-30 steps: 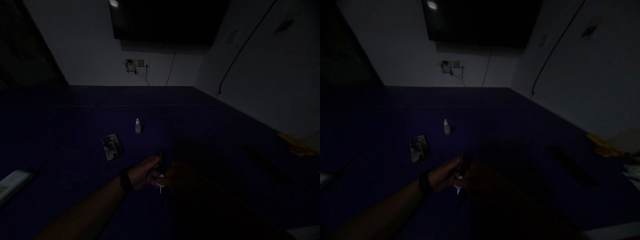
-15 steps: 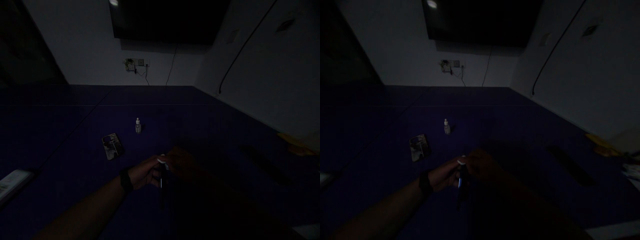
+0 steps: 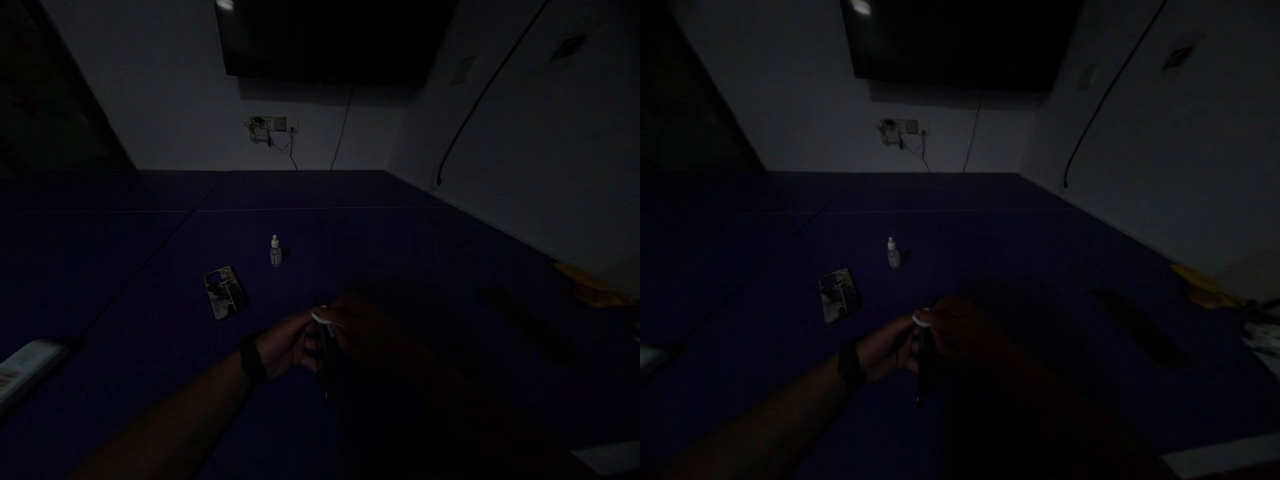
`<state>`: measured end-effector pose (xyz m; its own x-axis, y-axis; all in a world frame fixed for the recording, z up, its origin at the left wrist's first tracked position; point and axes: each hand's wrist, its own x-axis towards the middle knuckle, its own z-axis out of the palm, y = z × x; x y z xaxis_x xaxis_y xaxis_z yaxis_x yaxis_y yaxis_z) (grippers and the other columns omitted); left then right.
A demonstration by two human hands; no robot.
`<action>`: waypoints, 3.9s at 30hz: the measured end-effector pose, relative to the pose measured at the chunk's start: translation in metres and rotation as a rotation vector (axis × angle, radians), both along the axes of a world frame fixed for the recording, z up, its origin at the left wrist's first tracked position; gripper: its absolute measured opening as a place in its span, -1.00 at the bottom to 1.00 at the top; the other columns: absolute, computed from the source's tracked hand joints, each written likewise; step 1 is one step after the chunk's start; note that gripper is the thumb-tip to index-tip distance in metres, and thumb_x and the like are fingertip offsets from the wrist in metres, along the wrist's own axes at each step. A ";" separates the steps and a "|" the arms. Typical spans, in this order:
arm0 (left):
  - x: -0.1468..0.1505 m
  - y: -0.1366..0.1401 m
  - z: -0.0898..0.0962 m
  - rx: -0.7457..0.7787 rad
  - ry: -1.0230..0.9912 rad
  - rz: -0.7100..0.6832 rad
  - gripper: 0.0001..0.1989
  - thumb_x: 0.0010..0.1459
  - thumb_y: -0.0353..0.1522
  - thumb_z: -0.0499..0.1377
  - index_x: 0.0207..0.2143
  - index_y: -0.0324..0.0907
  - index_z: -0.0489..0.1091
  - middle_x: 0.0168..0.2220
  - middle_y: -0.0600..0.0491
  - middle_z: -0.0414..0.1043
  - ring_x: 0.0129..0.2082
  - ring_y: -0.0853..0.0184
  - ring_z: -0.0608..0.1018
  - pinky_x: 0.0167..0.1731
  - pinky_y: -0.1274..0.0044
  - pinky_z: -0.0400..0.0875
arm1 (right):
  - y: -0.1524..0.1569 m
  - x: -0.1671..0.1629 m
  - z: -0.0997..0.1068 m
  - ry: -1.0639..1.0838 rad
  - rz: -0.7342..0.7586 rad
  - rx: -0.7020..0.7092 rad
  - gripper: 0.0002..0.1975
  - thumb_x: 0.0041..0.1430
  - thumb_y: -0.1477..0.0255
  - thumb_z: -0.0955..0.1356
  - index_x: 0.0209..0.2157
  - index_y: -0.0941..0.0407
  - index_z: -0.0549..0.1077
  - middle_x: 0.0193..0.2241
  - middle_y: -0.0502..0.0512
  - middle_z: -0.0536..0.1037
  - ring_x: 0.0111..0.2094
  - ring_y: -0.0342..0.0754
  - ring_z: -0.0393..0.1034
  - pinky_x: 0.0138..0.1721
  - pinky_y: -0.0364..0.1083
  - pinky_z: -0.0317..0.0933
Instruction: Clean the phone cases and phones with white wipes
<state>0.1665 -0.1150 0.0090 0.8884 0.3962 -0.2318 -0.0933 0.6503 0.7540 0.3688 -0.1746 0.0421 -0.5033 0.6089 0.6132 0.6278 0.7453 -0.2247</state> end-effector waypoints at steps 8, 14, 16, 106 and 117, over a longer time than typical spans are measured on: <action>0.002 0.001 0.001 -0.179 -0.015 0.098 -0.46 0.31 0.04 0.10 -0.19 -0.30 0.45 -0.30 -0.04 0.52 -0.39 0.34 0.58 -0.30 0.47 0.53 | -0.033 -0.002 0.010 -0.148 0.138 -0.174 -0.30 0.24 0.13 0.39 0.30 0.12 0.17 -0.07 0.23 0.51 -0.09 0.06 0.41 -0.09 0.00 0.31; 0.003 -0.002 0.009 -0.231 -0.046 0.101 -0.51 0.34 0.00 0.08 -0.15 -0.29 0.41 -0.34 -0.02 0.51 -0.37 0.34 0.60 -0.26 0.48 0.54 | -0.026 -0.008 -0.001 -0.151 0.018 0.048 -0.44 0.19 0.38 0.42 0.19 0.13 0.26 -0.13 0.21 0.55 -0.17 0.05 0.46 -0.17 -0.01 0.32; 0.003 -0.004 0.009 -0.206 -0.071 0.083 -0.50 0.33 0.02 0.09 -0.14 -0.28 0.40 -0.31 -0.03 0.51 -0.35 0.34 0.61 -0.28 0.51 0.53 | -0.023 -0.011 -0.002 -0.065 -0.003 0.120 -0.41 0.14 0.38 0.41 0.19 0.13 0.25 -0.15 0.21 0.55 -0.18 0.07 0.46 -0.19 0.00 0.34; -0.001 -0.006 -0.013 1.147 0.152 0.294 -0.12 -0.17 -0.21 0.50 0.21 -0.13 0.28 0.11 -0.11 0.41 0.08 0.02 0.47 0.12 0.22 0.35 | 0.001 -0.024 0.010 0.614 -0.283 -0.269 -0.74 0.32 0.40 0.28 -0.26 0.09 0.62 -0.43 0.05 0.58 -0.40 -0.09 0.47 -0.36 -0.15 0.33; 0.000 -0.003 -0.016 1.169 0.095 0.262 -0.16 -0.12 -0.18 0.49 0.20 -0.11 0.29 0.13 -0.11 0.41 0.09 0.02 0.48 0.12 0.22 0.36 | -0.009 -0.021 0.018 0.463 -0.048 0.051 -0.74 0.33 0.48 0.27 -0.09 0.05 0.59 -0.38 0.04 0.57 -0.39 -0.13 0.45 -0.34 -0.16 0.34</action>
<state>0.1665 -0.1184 -0.0070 0.7484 0.5762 0.3285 -0.0328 -0.4625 0.8860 0.3481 -0.1839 0.0596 -0.1415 0.5882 0.7963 0.5044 0.7349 -0.4533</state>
